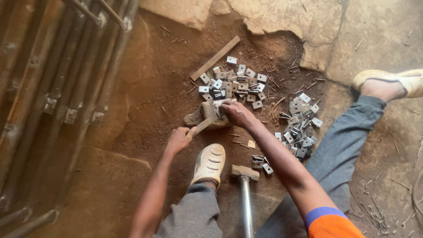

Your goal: The person sits on the ground and repeatedly hammers small metal pieces placed on a stone using a hammer and chisel. The person picks up each piece, positions it, strikes it, and sets it aside, continuing the process throughout the clip.

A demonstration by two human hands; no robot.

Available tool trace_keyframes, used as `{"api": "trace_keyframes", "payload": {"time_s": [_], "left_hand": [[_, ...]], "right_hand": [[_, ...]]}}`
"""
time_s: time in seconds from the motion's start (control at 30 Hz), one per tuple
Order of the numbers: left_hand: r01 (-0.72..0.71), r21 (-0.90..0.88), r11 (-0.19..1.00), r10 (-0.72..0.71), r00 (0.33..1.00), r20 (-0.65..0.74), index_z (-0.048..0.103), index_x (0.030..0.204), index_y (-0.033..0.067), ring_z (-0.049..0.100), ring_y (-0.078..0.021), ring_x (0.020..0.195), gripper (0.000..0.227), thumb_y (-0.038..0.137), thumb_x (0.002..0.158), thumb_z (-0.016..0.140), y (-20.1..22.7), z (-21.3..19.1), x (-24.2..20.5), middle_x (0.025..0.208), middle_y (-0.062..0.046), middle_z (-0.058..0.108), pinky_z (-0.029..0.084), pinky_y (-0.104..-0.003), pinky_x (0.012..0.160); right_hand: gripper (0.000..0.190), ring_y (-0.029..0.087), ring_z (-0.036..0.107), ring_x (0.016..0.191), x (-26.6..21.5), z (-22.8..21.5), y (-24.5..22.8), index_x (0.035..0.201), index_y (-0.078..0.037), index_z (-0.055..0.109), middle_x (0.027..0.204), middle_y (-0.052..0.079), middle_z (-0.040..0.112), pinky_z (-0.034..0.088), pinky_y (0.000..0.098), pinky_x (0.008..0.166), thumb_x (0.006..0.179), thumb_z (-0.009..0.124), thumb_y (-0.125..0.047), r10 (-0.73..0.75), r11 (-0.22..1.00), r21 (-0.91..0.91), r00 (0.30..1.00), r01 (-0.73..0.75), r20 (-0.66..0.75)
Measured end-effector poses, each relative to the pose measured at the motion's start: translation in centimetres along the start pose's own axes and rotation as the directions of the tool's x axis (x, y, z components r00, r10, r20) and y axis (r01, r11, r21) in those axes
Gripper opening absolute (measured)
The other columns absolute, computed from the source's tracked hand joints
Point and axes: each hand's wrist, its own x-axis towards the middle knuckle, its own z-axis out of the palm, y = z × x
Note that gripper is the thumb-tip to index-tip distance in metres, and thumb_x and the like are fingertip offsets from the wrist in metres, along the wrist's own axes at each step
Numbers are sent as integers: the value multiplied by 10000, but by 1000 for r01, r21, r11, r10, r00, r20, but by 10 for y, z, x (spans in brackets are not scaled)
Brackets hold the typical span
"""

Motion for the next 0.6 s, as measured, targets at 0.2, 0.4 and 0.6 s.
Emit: {"api": "trace_keyframes", "payload": {"time_s": [0.2, 0.4, 0.6], "left_hand": [[190, 44, 981, -194, 974, 117, 787, 913, 17, 729, -327, 953, 755, 708, 961, 487, -7, 16, 25, 1005, -199, 758, 545, -496, 882], [183, 43, 982, -185, 981, 63, 793, 1044, 24, 693, -412, 1115, 823, 772, 919, 475, -17, 29, 33, 1136, -266, 732, 525, -499, 996], [171, 41, 984, -173, 984, 40, 789, 1072, 48, 692, -408, 1123, 804, 764, 943, 446, -16, 41, 31, 1148, -257, 730, 527, -500, 981]], "right_hand": [[312, 275, 676, 1012, -3, 22, 9, 1151, -43, 705, 1138, 139, 719, 608, 387, 885, 843, 694, -2, -35, 998, -58, 993, 29, -110], [359, 213, 677, 919, -104, 55, -14, 1217, -46, 652, 1027, 104, 710, 556, 369, 818, 872, 712, -127, 335, 930, 38, 799, -366, -500], [792, 243, 704, 804, -282, 141, -101, 1257, 59, 465, 1023, 190, 666, 633, 380, 680, 728, 937, -296, 933, 66, 412, 202, -909, 298]]}}
